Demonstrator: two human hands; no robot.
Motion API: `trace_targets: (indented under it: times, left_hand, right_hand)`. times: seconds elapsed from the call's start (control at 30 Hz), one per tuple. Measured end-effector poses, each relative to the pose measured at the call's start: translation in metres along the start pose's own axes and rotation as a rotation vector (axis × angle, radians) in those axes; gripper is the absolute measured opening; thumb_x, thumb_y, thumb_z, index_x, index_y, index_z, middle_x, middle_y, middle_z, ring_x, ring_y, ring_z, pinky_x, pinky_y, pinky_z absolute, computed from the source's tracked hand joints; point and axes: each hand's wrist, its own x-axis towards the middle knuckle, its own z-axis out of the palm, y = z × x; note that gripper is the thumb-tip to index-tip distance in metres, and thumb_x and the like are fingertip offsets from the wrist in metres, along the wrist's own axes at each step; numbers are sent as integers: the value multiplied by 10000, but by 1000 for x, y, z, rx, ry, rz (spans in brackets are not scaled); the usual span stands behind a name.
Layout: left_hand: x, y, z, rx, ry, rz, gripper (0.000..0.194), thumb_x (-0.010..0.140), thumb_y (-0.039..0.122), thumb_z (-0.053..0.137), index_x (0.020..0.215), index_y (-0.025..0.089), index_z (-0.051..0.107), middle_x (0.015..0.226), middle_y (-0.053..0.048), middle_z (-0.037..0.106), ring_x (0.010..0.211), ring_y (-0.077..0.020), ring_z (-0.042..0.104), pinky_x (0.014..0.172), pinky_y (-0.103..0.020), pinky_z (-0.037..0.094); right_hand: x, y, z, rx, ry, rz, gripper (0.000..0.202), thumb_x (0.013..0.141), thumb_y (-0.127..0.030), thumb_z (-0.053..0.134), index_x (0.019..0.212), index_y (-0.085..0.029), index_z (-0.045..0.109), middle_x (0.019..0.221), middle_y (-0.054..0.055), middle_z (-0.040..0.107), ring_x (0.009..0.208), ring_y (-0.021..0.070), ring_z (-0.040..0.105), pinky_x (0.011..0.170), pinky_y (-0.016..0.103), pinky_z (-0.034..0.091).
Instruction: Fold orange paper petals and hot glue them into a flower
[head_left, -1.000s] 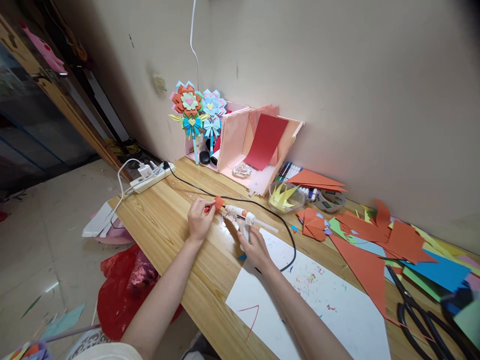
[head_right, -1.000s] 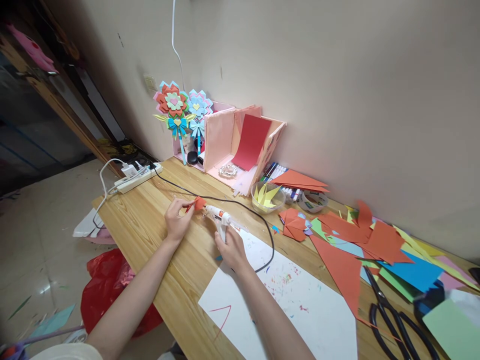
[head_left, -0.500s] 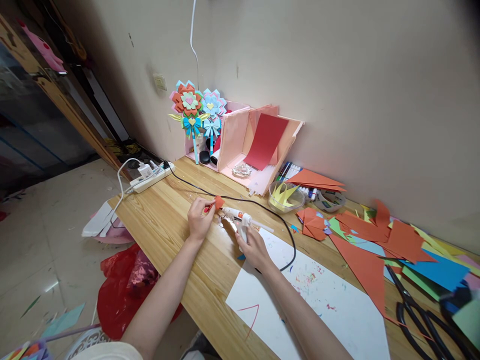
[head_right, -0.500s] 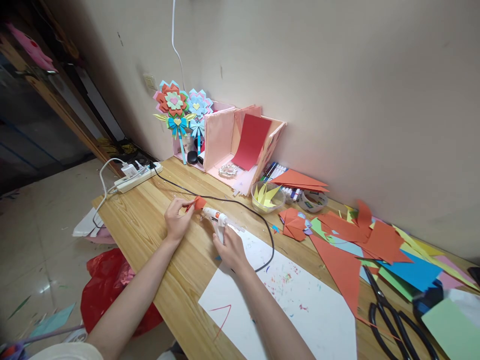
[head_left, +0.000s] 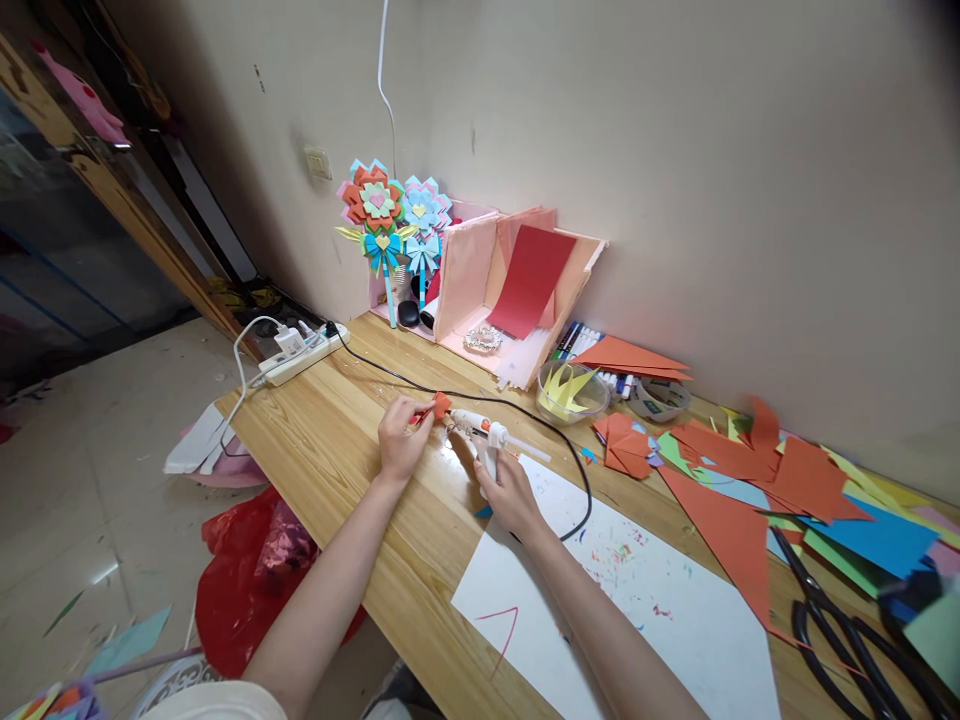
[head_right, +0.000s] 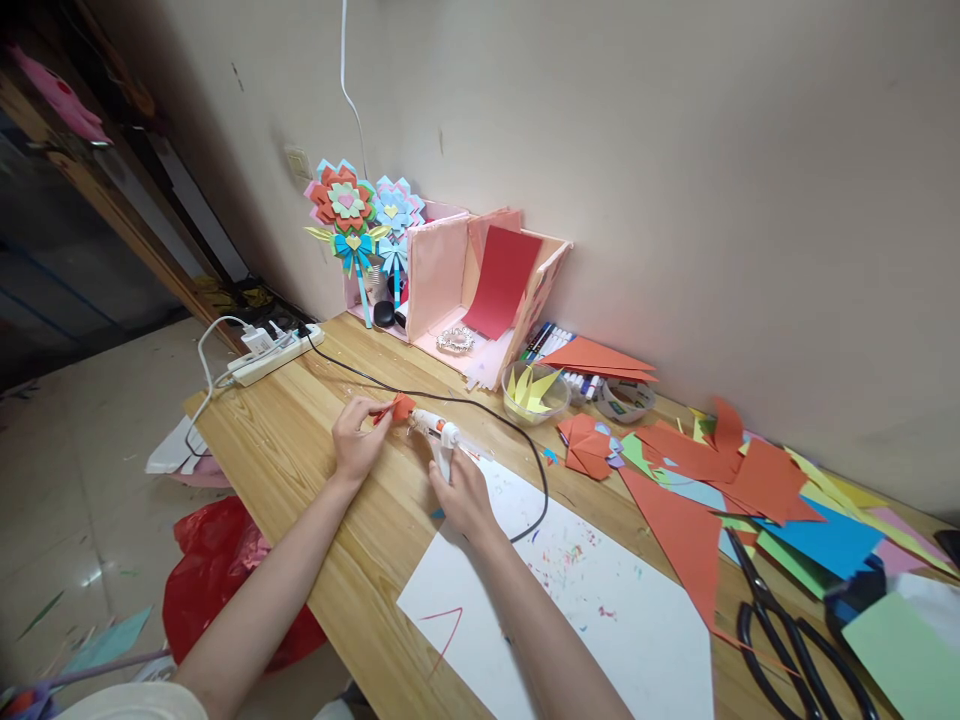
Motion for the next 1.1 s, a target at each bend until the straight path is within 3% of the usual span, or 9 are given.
trace_targets:
  times: [0.3,0.57,1.1]
  left_hand:
    - [0,0,1,-10,-14,19,65,775,201,591,813,209,643,733,-9,585,704,-126,555,656,-260,452]
    - [-1,1,1,-14,-22,10,71,779,207,585,819,212,643,742,-9,588,694,-122,552,644,-257,453]
    - [3,2,-3,-7,27,-9,68,772,165,579,805,198,629,725,0,571,683,-118,535,641,-253,445]
  right_hand:
    - [2,-1,-1,44,44,13,374,839,-337,414,1153,-179,540,1083,84,626,1019,235,566,884,352,420]
    - [2,0,-1,91,50,7,414,851,-342,412,1222,-187,507,1236,91,554,1166,243,479,978,397,359]
    - [-1,-3,0,-105,-47,-5,309,851,-387,375,979,-167,550,906,90,623,853,234,570,757,341,423]
